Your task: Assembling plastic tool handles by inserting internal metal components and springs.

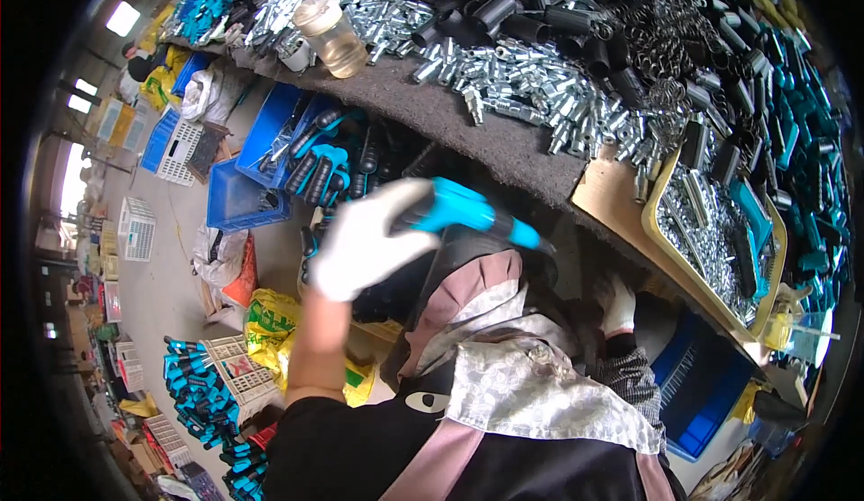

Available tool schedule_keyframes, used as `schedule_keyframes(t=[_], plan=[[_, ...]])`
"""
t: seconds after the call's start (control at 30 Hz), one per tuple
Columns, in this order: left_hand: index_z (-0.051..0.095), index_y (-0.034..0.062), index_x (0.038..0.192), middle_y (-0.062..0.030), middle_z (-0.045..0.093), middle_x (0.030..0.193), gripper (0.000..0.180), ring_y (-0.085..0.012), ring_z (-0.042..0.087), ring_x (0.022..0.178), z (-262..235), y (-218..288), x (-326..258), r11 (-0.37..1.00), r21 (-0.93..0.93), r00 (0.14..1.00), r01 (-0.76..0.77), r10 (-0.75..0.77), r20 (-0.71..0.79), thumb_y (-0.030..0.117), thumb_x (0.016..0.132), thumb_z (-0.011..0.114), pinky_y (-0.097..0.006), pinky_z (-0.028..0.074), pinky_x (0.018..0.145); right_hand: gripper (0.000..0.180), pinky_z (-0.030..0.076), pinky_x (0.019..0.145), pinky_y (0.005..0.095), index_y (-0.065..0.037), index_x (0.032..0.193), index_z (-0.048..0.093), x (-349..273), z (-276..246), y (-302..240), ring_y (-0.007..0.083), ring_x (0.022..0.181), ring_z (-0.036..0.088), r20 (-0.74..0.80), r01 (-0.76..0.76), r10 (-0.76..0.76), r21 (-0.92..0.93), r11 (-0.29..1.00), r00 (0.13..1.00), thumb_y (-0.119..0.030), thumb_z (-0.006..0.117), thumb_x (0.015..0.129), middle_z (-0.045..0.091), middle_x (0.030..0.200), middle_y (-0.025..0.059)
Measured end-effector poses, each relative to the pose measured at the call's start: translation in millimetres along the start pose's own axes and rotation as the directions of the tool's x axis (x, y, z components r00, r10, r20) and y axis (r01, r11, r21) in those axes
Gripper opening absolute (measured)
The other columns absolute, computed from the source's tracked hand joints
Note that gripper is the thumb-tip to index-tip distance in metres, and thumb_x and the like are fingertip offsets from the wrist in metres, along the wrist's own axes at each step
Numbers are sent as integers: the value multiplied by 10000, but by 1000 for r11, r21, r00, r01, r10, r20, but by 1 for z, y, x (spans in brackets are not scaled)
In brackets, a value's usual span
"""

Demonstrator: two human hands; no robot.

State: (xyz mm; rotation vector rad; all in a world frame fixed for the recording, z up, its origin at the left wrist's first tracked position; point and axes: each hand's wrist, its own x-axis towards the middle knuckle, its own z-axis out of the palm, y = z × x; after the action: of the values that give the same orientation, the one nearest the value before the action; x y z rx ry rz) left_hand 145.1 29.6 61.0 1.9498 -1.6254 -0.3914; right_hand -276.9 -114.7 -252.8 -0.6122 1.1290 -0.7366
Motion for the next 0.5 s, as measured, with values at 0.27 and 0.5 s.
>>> schedule_keyframes(t=[0.27, 0.5], plan=[[598, -17, 1322, -75, 696, 1056, 489, -111, 627, 920, -91, -46, -2, 967, -41, 854, 250, -240, -462, 62, 852, 708, -266, 510, 839, 345, 538, 882, 392, 6, 1278, 591, 5, 31, 28, 251, 1032, 663, 75, 1, 8, -124, 992, 997, -216, 552, 1016, 692, 1128, 129], [579, 164, 1364, -202, 696, 1112, 559, -398, 669, 1010, -63, -151, 41, 813, 377, 830, 443, -214, -514, 391, 866, 695, -465, 518, 876, 337, 555, 844, 375, 3, 1260, 607, 1, 23, 32, 232, 989, 677, 46, 38, -28, -254, 967, 999, -217, 575, 1007, 696, 1106, 108]])
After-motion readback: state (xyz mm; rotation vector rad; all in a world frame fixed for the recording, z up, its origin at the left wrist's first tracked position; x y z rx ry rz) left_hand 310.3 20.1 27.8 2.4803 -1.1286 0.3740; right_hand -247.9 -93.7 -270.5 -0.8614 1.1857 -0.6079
